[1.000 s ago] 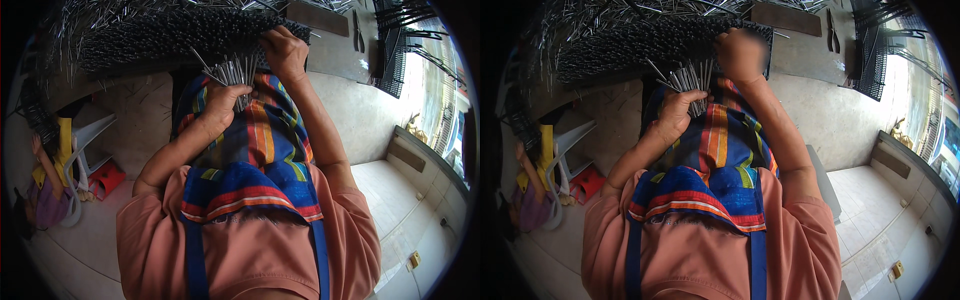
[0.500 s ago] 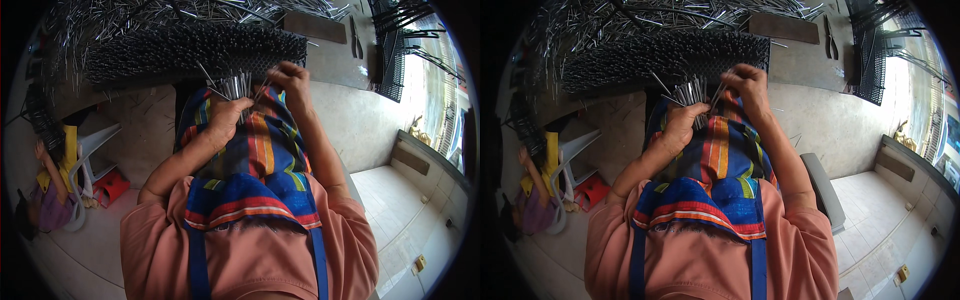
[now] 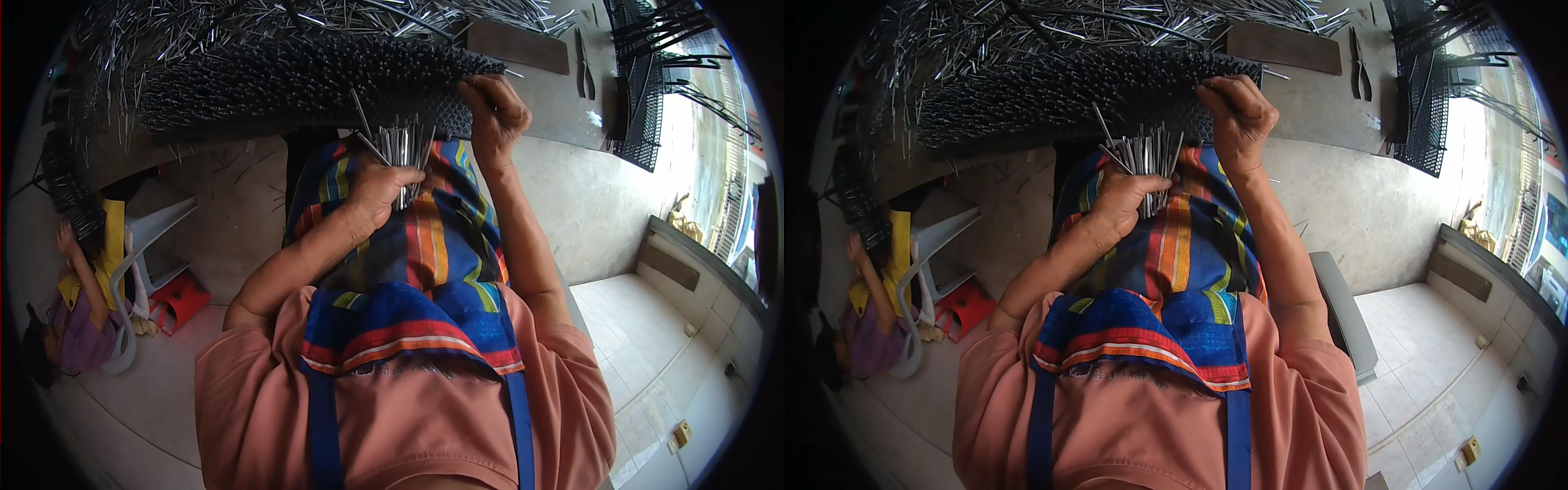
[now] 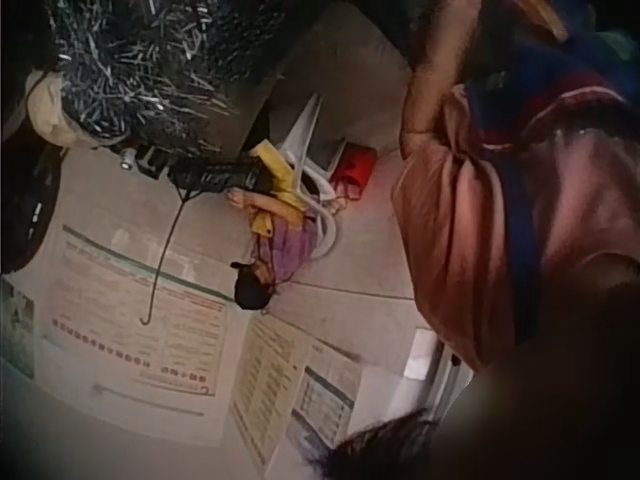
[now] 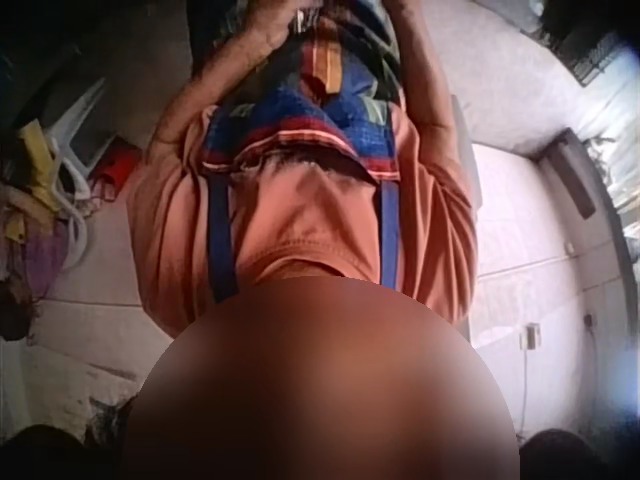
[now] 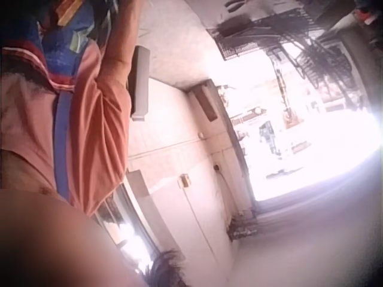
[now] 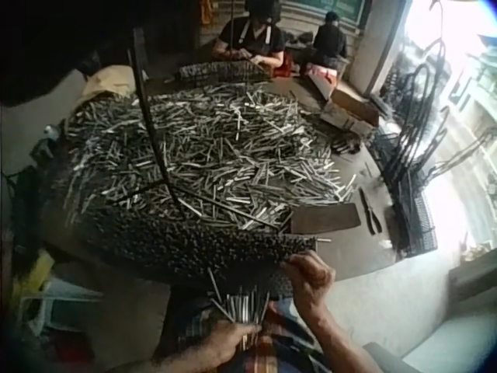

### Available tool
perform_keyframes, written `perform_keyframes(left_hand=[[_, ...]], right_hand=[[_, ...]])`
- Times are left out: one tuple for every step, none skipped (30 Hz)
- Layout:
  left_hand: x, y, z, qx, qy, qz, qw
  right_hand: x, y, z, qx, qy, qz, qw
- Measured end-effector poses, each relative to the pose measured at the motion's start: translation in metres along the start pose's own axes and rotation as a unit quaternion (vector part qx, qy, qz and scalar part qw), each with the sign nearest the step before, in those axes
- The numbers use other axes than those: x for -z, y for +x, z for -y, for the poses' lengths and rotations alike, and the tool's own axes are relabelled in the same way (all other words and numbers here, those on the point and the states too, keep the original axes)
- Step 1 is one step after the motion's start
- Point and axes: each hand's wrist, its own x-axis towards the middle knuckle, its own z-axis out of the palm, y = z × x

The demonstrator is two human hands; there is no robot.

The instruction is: Assembling a wire mesh by inserting metal wires into a black frame.

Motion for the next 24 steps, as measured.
perform_keyframes(left_hand=[[-0.003, -0.002, -0.004, 0.001, -0.001, 0.000, 1.000], [-0.007, -0.006, -0.010, 0.015, -0.016, 0.007, 1.000], [-0.009, -0.007, -0.014, 0.028, -0.031, 0.014, 0.999], [-0.007, -0.006, -0.011, 0.027, -0.032, 0.013, 0.999], [-0.005, -0.003, -0.007, 0.005, -0.029, 0.005, 1.000], [-0.003, -0.001, -0.004, -0.016, -0.025, -0.004, 1.000], [-0.003, -0.001, -0.004, -0.017, -0.025, -0.005, 1.000], [-0.003, -0.002, -0.005, -0.016, -0.029, -0.004, 0.999], [-0.003, -0.003, -0.006, -0.015, -0.032, -0.004, 0.999], [-0.005, -0.005, -0.008, -0.015, -0.032, -0.005, 0.999], [-0.006, -0.007, -0.010, 0.002, -0.034, -0.002, 0.999], [-0.007, -0.008, -0.010, 0.020, -0.036, 0.000, 0.999], [-0.006, -0.007, -0.009, 0.018, -0.036, -0.001, 0.999], [-0.004, -0.005, -0.004, 0.009, -0.042, -0.006, 0.999], [-0.002, -0.003, 0.000, -0.001, -0.048, -0.012, 0.999], [0.001, -0.001, 0.005, 0.000, -0.049, -0.013, 0.999], [0.004, 0.001, 0.010, -0.019, -0.032, -0.020, 0.999], [0.006, 0.002, 0.014, -0.037, -0.015, -0.027, 0.999], [0.005, 0.002, 0.013, -0.036, -0.015, -0.028, 0.999], [0.002, 0.001, 0.011, -0.034, -0.024, -0.023, 0.999], [0.001, 0.001, 0.010, -0.032, -0.034, -0.018, 0.999], [0.001, 0.002, 0.010, -0.031, -0.034, -0.019, 0.999], [0.001, 0.003, 0.010, -0.024, -0.033, -0.029, 0.999], [0.002, 0.003, 0.011, -0.017, -0.032, -0.039, 0.999]], right_hand=[[0.001, -0.001, 0.001, 0.011, -0.004, 0.002, 1.000], [0.001, -0.001, -0.001, 0.011, -0.005, 0.003, 1.000], [0.001, 0.000, -0.004, 0.012, -0.008, 0.006, 1.000], [-0.001, 0.002, -0.003, 0.015, -0.010, 0.011, 1.000], [-0.001, 0.003, 0.000, 0.016, -0.009, 0.012, 1.000], [-0.001, 0.003, 0.004, 0.019, -0.024, 0.027, 0.999], [0.000, 0.003, 0.007, 0.022, -0.039, 0.041, 0.998], [-0.001, 0.003, 0.007, 0.022, -0.038, 0.042, 0.998], [0.000, 0.002, 0.007, 0.011, -0.025, 0.046, 0.999], [0.001, 0.002, 0.006, 0.000, -0.012, 0.050, 0.999], [0.003, 0.001, 0.006, 0.000, -0.011, 0.051, 0.999], [0.005, 0.000, 0.005, 0.012, -0.043, 0.081, 0.996], [0.005, 0.000, 0.004, 0.026, -0.075, 0.109, 0.991], [0.003, -0.003, 0.001, 0.027, -0.073, 0.110, 0.991], [0.001, -0.007, -0.004, 0.044, -0.063, 0.093, 0.993], [0.000, -0.010, -0.005, 0.060, -0.052, 0.077, 0.994], [-0.001, -0.012, -0.006, 0.058, -0.052, 0.079, 0.994], [-0.003, -0.012, -0.006, 0.032, -0.093, 0.073, 0.992], [-0.006, -0.010, -0.005, 0.007, -0.135, 0.067, 0.989], [-0.008, -0.007, -0.003, 0.006, -0.135, 0.068, 0.989], [-0.010, -0.002, 0.000, -0.004, -0.176, 0.070, 0.982], [-0.012, 0.000, 0.001, -0.014, -0.217, 0.073, 0.973], [-0.013, 0.000, 0.000, -0.014, -0.216, 0.074, 0.973], [-0.015, 0.001, -0.003, -0.018, -0.169, 0.044, 0.985]])
